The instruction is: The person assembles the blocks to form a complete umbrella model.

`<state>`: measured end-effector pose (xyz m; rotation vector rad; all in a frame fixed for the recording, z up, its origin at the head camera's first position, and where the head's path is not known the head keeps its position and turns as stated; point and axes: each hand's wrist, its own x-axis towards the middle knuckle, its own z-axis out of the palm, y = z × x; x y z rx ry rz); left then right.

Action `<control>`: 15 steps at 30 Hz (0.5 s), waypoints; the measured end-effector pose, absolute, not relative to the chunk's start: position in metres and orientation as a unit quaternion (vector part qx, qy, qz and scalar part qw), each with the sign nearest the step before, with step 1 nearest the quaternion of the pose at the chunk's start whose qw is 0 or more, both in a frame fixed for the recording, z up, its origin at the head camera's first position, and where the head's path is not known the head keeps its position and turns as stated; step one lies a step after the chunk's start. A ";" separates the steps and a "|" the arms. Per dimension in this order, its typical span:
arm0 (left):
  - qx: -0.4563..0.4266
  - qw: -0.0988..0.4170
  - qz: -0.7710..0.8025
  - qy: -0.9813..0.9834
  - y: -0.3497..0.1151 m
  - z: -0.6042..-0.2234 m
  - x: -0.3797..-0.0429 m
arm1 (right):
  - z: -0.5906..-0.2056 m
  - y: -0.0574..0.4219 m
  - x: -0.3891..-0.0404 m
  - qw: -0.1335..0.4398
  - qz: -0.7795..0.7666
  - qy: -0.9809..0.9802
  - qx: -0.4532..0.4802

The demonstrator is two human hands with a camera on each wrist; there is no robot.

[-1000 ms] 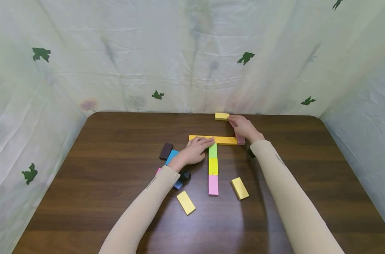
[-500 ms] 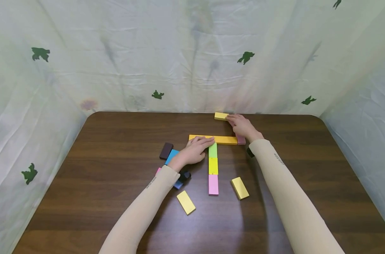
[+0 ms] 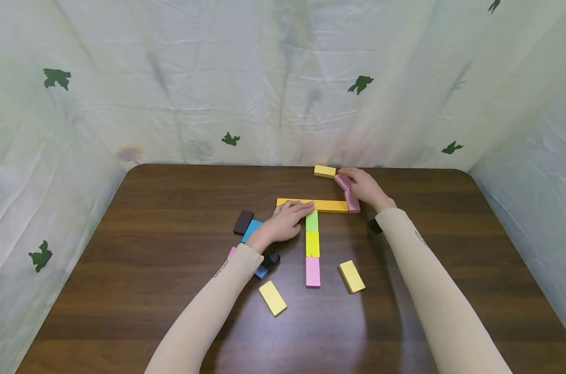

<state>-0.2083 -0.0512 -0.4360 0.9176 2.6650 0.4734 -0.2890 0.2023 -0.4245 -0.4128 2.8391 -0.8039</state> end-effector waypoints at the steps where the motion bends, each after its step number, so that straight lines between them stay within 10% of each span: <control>1: 0.317 0.142 0.163 0.923 -0.051 -0.436 -0.208 | -0.424 0.204 -0.288 0.083 -0.274 0.949 -0.134; 15: 0.321 0.133 0.171 0.922 -0.051 -0.435 -0.207 | -0.425 0.208 -0.279 0.122 -0.273 0.946 -0.127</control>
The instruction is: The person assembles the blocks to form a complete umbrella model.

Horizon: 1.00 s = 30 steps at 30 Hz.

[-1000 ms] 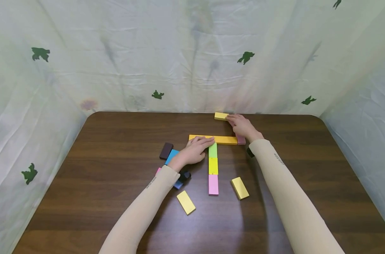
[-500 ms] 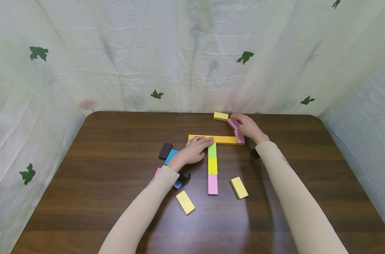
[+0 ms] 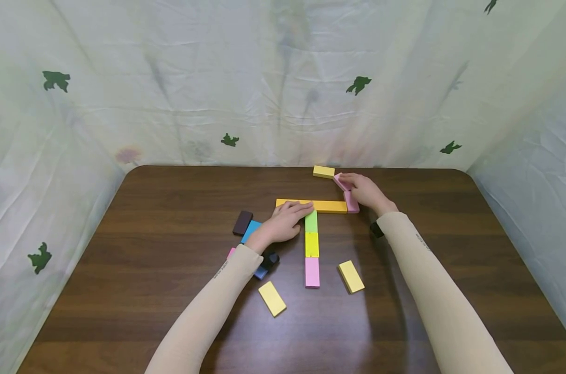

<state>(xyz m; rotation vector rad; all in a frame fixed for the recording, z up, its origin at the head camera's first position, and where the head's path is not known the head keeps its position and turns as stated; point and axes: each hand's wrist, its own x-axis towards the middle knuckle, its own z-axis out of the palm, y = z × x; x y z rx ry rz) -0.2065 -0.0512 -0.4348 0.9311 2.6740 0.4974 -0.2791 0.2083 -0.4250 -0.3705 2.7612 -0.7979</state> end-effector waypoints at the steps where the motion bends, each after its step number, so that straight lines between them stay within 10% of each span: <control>1: 0.321 0.133 0.172 0.922 -0.051 -0.435 -0.206 | -0.425 0.208 -0.279 0.120 -0.272 0.946 -0.129; 30: 0.322 0.139 0.173 0.920 -0.053 -0.435 -0.207 | -0.424 0.192 -0.294 0.126 -0.188 0.958 -0.177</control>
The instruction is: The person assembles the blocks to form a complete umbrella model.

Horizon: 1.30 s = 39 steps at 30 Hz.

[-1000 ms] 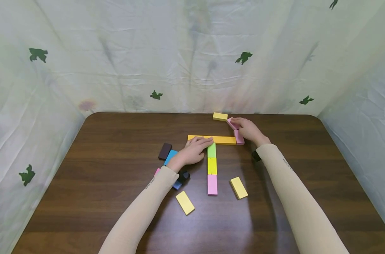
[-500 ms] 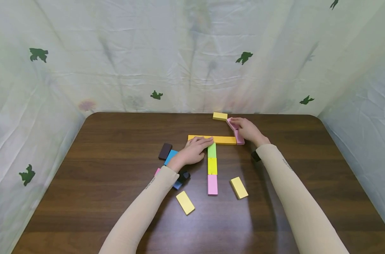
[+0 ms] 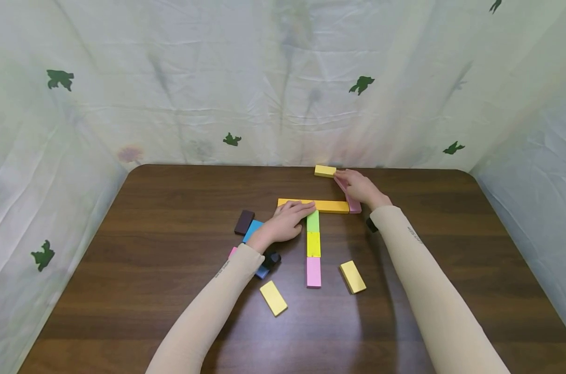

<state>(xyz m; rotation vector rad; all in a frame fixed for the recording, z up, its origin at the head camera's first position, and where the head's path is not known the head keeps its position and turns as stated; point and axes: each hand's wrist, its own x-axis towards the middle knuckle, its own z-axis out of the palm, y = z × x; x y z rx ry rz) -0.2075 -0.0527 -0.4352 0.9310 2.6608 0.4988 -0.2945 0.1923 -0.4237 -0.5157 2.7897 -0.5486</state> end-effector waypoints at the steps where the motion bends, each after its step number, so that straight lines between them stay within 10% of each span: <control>1: 0.322 0.139 0.171 0.921 -0.053 -0.435 -0.207 | -0.424 0.192 -0.295 0.125 -0.184 0.959 -0.178; 39: 0.319 0.138 0.175 0.921 -0.053 -0.436 -0.207 | -0.425 0.196 -0.292 0.114 -0.189 0.957 -0.191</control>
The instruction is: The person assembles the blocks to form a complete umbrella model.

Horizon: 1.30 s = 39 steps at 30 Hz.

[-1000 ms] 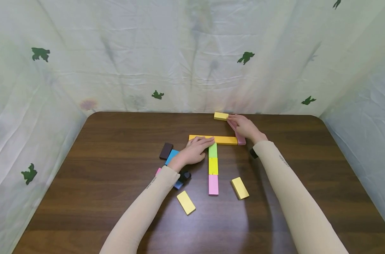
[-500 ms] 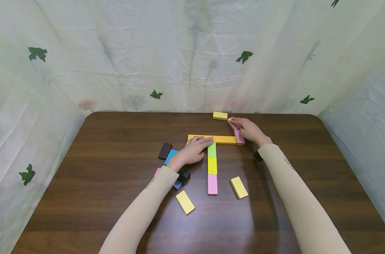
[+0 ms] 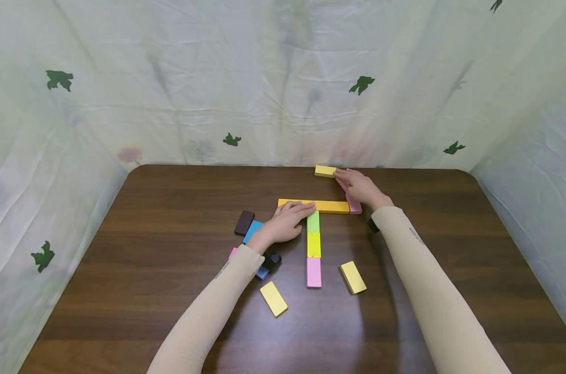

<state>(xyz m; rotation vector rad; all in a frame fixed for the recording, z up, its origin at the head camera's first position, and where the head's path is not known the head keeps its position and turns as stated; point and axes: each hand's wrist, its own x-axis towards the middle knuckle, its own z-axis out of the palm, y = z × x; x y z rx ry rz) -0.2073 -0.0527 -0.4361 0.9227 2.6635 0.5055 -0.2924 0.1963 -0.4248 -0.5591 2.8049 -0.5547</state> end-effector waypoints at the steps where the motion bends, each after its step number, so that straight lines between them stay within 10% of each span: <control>1: 0.320 0.138 0.175 0.921 -0.053 -0.436 -0.207 | -0.425 0.195 -0.293 0.115 -0.179 0.958 -0.193; 39: 0.317 0.144 0.156 0.924 -0.050 -0.431 -0.207 | -0.421 0.201 -0.273 0.103 -0.236 0.939 -0.230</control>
